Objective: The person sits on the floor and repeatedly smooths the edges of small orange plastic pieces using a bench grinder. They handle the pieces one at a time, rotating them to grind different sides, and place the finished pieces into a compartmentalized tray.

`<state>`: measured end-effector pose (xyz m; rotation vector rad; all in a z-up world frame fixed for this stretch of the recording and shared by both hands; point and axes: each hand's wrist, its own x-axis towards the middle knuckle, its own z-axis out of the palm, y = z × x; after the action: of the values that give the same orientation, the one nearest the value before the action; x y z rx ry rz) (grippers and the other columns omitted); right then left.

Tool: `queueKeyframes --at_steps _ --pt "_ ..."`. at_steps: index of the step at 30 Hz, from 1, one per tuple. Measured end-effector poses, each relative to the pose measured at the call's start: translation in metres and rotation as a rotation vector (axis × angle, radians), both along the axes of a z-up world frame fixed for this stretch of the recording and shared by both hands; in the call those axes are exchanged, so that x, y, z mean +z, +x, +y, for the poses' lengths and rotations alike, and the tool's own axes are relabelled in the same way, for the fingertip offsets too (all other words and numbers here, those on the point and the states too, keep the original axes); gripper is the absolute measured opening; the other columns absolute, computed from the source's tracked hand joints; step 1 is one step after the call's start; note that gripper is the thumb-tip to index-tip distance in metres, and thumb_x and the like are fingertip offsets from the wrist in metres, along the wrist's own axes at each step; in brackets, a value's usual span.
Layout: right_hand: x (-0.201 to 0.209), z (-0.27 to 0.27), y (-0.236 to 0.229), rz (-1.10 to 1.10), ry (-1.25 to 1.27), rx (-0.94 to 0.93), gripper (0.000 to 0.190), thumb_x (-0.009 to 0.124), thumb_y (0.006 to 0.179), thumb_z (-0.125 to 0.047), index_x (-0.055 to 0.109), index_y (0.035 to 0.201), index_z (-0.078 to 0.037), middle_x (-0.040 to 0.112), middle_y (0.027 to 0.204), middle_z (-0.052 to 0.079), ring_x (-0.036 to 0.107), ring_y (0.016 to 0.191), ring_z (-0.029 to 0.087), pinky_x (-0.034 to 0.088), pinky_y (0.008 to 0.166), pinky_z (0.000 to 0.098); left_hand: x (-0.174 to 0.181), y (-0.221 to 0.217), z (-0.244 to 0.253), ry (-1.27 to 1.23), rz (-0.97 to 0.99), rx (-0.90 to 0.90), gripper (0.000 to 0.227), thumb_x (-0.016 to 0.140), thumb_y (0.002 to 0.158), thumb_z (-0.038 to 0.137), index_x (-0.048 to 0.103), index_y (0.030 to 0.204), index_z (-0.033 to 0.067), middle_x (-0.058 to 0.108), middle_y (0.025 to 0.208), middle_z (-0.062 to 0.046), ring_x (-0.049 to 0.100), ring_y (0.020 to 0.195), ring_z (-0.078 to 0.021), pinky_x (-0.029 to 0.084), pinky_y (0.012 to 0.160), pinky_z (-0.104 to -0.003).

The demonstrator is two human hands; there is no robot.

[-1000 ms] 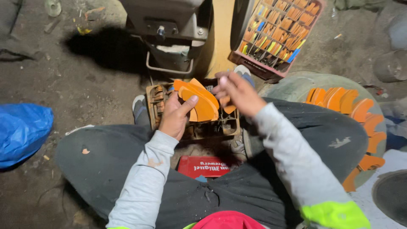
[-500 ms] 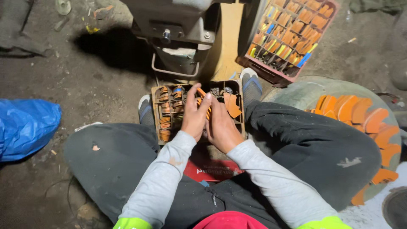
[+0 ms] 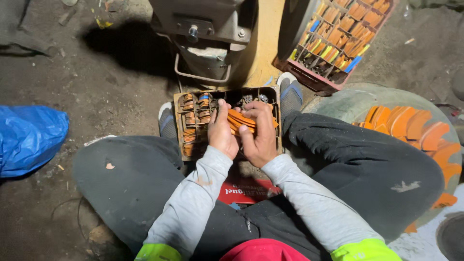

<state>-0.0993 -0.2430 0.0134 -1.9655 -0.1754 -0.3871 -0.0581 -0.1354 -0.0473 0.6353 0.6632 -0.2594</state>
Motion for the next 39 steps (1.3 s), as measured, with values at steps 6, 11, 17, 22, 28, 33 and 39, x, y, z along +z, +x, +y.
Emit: queueKeyframes --at_steps 6,11,17,22,28,33,39 --pt "-0.02 0.006 0.002 0.094 0.249 -0.059 0.024 0.049 0.105 -0.012 0.067 0.116 0.001 0.064 0.129 0.018 0.058 0.125 0.028 0.043 0.112 0.0395 0.015 0.015 0.004 0.067 -0.054 0.072 0.034 0.066 0.098 0.038 0.056 0.102 0.0053 0.061 0.086 -0.007 0.064 0.078 -0.0199 0.057 0.073 -0.036" --pt "-0.044 0.012 -0.002 0.407 0.549 -0.166 0.033 0.043 0.105 -0.015 0.063 0.127 0.0 0.067 0.121 0.013 0.061 0.114 0.017 0.046 0.103 0.0299 0.019 0.01 -0.002 0.068 -0.081 0.045 0.034 0.068 0.098 0.038 0.057 0.092 0.0064 0.058 0.084 -0.006 0.062 0.076 -0.0198 0.057 0.072 -0.037" --pt "-0.029 0.012 0.001 0.66 0.267 -0.108 0.036 0.045 0.11 -0.023 0.069 0.12 0.003 0.072 0.101 0.015 0.063 0.096 0.017 0.052 0.092 0.031 0.02 0.024 0.019 0.252 -0.004 -0.037 0.05 0.064 0.092 0.05 0.052 0.076 0.0044 0.064 0.076 -0.011 0.063 0.063 -0.022 0.058 0.059 -0.037" --pt "0.007 -0.008 0.01 0.141 0.16 0.336 0.045 0.071 0.094 -0.021 0.044 0.122 0.004 0.053 0.114 0.015 0.052 0.108 0.019 0.045 0.093 0.0329 0.017 0.029 0.033 0.332 -0.003 -0.125 0.055 0.068 0.094 0.053 0.053 0.075 0.0038 0.06 0.073 -0.013 0.059 0.06 -0.0233 0.054 0.055 -0.037" --pt "0.006 -0.01 0.008 0.766 -0.047 0.306 0.051 0.088 0.078 -0.026 0.044 0.097 -0.008 0.05 0.085 0.004 0.047 0.075 0.014 0.044 0.067 0.0309 0.012 0.027 0.029 0.239 -0.039 -0.189 0.049 0.069 0.094 0.047 0.055 0.075 0.0035 0.064 0.08 -0.014 0.068 0.075 -0.0239 0.061 0.074 -0.039" --pt "-0.019 -0.008 0.0 0.523 0.183 0.332 0.049 0.089 0.084 -0.014 0.044 0.103 -0.008 0.043 0.094 0.0 0.043 0.088 0.011 0.044 0.077 0.0279 0.012 0.031 0.024 0.221 -0.107 -0.231 0.053 0.063 0.095 0.049 0.058 0.074 0.0002 0.068 0.079 -0.017 0.073 0.079 -0.0272 0.065 0.081 -0.043" --pt "-0.033 -0.003 0.004 0.751 0.573 0.335 0.047 0.082 0.084 -0.004 0.039 0.104 -0.008 0.047 0.096 -0.001 0.049 0.09 0.01 0.048 0.077 0.028 0.011 0.026 0.023 0.461 -0.255 -0.515 0.045 0.063 0.1 0.037 0.069 0.091 -0.0066 0.073 0.084 -0.011 0.068 0.074 -0.0184 0.057 0.07 -0.032"
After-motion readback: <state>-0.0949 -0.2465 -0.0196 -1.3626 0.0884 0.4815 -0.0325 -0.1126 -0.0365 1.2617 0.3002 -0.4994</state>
